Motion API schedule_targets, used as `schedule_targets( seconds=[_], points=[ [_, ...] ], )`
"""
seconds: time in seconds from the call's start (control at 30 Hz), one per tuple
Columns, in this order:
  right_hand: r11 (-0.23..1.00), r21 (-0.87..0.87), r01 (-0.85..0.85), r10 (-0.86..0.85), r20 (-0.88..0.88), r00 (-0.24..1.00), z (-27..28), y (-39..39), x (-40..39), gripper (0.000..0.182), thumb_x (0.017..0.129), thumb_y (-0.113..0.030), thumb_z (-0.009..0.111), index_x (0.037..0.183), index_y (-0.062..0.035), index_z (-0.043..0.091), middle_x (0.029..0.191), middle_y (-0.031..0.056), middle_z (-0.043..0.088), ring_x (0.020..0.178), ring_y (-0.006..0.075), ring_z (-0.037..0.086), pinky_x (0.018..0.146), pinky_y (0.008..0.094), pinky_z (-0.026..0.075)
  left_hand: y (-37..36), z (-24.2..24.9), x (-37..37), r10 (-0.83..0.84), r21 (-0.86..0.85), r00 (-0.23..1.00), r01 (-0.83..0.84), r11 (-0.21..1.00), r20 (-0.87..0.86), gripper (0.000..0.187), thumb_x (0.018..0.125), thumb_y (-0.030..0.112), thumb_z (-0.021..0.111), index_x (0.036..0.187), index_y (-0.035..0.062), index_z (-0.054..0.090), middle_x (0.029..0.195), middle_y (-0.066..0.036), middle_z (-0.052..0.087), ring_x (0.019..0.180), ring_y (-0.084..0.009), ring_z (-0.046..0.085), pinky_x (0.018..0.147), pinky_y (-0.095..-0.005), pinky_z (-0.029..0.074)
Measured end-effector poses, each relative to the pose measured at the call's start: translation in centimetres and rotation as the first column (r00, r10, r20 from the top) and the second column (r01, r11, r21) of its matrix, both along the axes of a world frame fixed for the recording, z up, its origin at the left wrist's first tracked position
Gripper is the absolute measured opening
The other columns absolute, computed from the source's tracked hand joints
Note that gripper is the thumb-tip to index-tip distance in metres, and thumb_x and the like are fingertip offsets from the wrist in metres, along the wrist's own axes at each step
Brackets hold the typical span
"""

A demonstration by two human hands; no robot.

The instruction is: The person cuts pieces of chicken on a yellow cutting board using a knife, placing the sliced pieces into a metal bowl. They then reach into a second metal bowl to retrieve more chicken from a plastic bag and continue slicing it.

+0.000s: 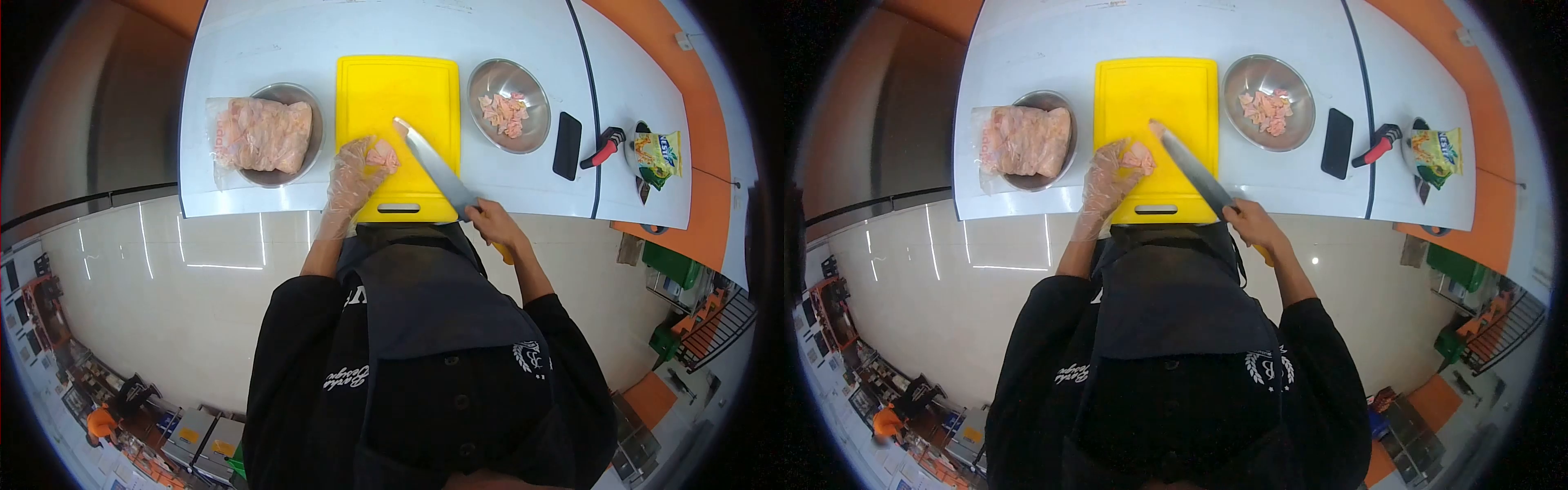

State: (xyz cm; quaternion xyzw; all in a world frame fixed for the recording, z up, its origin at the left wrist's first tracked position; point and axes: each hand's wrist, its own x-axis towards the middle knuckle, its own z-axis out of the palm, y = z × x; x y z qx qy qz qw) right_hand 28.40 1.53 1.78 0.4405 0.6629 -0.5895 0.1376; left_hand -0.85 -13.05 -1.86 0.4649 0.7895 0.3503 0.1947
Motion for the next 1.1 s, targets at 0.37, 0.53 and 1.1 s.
schedule_targets(
  seconds=[0.37,0.53,1.1],
  points=[
    [0.952,0.103,-0.289,0.288,0.029,0.957,0.7,-1.9,-0.8,0.035,0.097,-0.029,0.053,0.100,0.0049,0.061,0.076,0.0192,0.063,0.068,0.0303,0.061,0.066,0.0409,0.049,-0.4,-1.4,-0.5,-0.029,0.054,0.998,0.026,0.998,0.061,0.053,0.085,0.019,0.078,0.130,0.0012,0.058,0.126,-0.018,0.062,0.119,-0.0325,0.058,0.107,-0.0395,0.043],
    [0.938,0.175,-0.299,0.304,0.000,0.953,1.1,-2.0,-0.7,0.034,0.097,-0.029,0.054,0.099,0.0045,0.062,0.081,0.0210,0.065,0.075,0.0344,0.062,0.074,0.0417,0.049,-0.1,1.9,-0.5,-0.031,-0.020,0.991,0.033,0.999,0.129,0.034,0.089,0.013,0.073,0.120,0.0025,0.062,0.117,-0.012,0.066,0.112,-0.0248,0.062,0.098,-0.0359,0.050],
    [0.829,0.423,0.367,-0.353,-0.115,0.929,9.3,1.9,11.6,0.029,0.096,-0.024,0.062,0.089,0.0043,0.063,0.068,0.0121,0.063,0.058,0.0174,0.055,0.056,0.0325,0.045,22.1,10.4,3.7,-0.448,0.274,0.797,0.361,0.891,0.406,0.037,0.082,0.021,0.076,0.115,0.0051,0.070,0.102,-0.008,0.071,0.095,-0.0171,0.065,0.084,-0.0286,0.051]
  ],
)
